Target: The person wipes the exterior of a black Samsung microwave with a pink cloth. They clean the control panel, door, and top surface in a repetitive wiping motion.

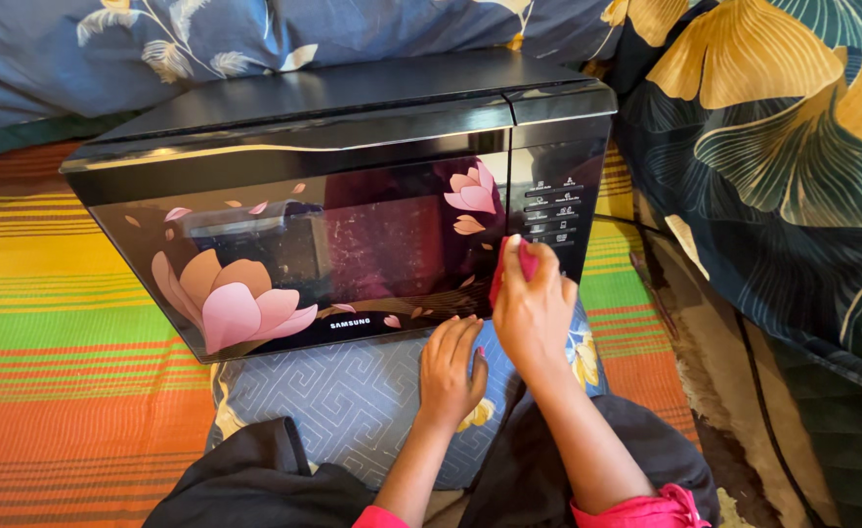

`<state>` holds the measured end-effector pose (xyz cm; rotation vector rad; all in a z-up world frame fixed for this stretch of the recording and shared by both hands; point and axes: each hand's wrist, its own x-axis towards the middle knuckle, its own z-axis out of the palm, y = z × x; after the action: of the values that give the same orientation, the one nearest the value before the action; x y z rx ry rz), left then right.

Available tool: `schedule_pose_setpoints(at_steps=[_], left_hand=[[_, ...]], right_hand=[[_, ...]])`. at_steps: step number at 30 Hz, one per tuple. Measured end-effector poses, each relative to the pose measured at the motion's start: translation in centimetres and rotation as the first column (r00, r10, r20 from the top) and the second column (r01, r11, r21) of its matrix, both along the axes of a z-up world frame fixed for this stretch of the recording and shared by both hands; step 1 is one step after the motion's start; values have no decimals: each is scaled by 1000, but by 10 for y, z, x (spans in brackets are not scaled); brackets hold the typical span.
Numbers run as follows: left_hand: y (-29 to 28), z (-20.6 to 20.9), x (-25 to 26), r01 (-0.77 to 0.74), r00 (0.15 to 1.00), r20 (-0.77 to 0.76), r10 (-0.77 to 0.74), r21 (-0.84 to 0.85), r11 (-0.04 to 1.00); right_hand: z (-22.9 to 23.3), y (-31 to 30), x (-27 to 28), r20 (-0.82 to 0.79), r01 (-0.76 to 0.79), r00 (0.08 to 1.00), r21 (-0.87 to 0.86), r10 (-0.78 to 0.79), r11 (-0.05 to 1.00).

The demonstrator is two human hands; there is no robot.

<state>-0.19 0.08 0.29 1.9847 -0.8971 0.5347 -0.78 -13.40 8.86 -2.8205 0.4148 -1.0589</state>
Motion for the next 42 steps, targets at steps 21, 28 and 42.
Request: schedule_pose_setpoints(at_steps=[21,28,42], left_hand=[[2,-7,0,10,1000,-5,-10,-13,1000],[1,-5,-1,3,1000,4,-3,-1,1000],[0,-5,-1,-19,999,-25,20,30,999]], right_hand=[[-12,-52,-17,26,234,971,80,-237,969],[-23,-44,-14,11,180,983,77,-182,981],[-31,9,-11,-90,105,988,-224,-127,969]])
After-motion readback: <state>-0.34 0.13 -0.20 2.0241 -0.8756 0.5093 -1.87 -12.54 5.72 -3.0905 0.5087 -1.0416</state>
